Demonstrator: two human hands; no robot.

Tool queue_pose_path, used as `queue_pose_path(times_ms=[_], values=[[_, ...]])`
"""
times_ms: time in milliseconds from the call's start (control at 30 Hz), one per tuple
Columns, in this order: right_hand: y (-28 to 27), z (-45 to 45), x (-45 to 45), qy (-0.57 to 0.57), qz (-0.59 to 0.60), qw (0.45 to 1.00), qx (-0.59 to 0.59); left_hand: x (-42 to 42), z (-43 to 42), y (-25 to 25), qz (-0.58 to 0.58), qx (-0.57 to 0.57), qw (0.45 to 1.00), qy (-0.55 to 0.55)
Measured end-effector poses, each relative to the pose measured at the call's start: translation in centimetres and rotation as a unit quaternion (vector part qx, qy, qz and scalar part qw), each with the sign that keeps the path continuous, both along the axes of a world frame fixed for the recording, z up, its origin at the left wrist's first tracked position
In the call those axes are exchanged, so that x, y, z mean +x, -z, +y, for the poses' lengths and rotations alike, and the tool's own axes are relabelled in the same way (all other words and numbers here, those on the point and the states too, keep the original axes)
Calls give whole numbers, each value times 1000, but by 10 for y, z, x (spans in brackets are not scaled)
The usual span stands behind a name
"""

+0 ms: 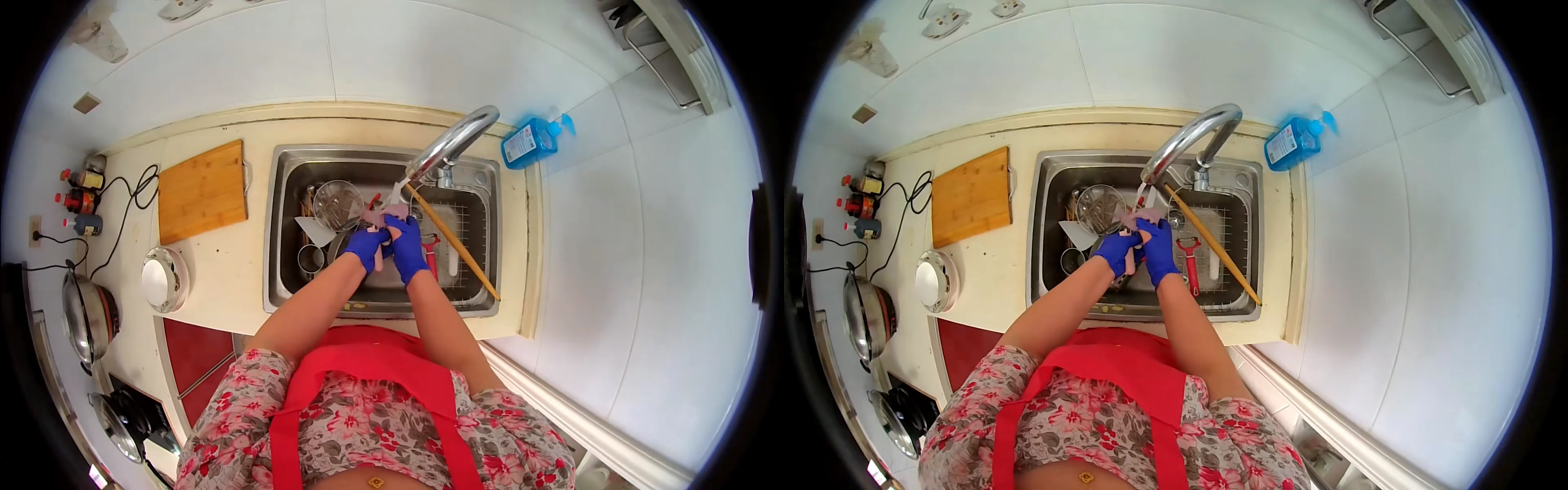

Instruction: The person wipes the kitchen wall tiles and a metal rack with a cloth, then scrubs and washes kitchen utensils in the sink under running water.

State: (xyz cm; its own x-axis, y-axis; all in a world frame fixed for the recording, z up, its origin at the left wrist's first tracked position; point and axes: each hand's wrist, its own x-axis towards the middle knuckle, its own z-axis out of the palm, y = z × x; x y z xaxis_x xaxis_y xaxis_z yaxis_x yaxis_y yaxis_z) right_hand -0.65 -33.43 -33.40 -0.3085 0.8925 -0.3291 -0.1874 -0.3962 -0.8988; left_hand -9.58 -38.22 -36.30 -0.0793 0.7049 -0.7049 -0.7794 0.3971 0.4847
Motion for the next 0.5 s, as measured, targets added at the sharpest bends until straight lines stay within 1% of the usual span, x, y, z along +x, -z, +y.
queue_pose_path(times_ms=[67,133,200,233,267,300,333,367,400,433,500], values=[[4,3,-7,8,4,1000,-23,2,-1,-24,23,-12,1000,-11],[10,6,-8,17,7,999,-45,5,-4,-21,31,-9,999,-35],[19,9,-8,-32,19,999,3,6,-5,-28,41,-5,997,-58],[27,12,-7,-32,18,999,3,5,-6,-41,84,-33,996,-21],[36,16,-7,-64,-14,997,41,3,-6,-52,127,-61,990,16],[41,18,-9,-95,-45,991,78,4,-7,-45,127,-62,990,14],[37,18,-11,-97,-45,991,78,5,-7,-34,86,-55,995,-19],[34,18,-13,-57,-70,996,26,6,-7,-23,46,-48,997,-51],[29,17,-15,-16,-95,995,-26,6,-8,-22,45,-49,996,-51],[21,16,-15,-16,-95,995,-26,5,-8,-23,49,-46,997,-34],[9,18,-11,15,54,992,-116,4,-8,-21,53,-43,998,-18]])
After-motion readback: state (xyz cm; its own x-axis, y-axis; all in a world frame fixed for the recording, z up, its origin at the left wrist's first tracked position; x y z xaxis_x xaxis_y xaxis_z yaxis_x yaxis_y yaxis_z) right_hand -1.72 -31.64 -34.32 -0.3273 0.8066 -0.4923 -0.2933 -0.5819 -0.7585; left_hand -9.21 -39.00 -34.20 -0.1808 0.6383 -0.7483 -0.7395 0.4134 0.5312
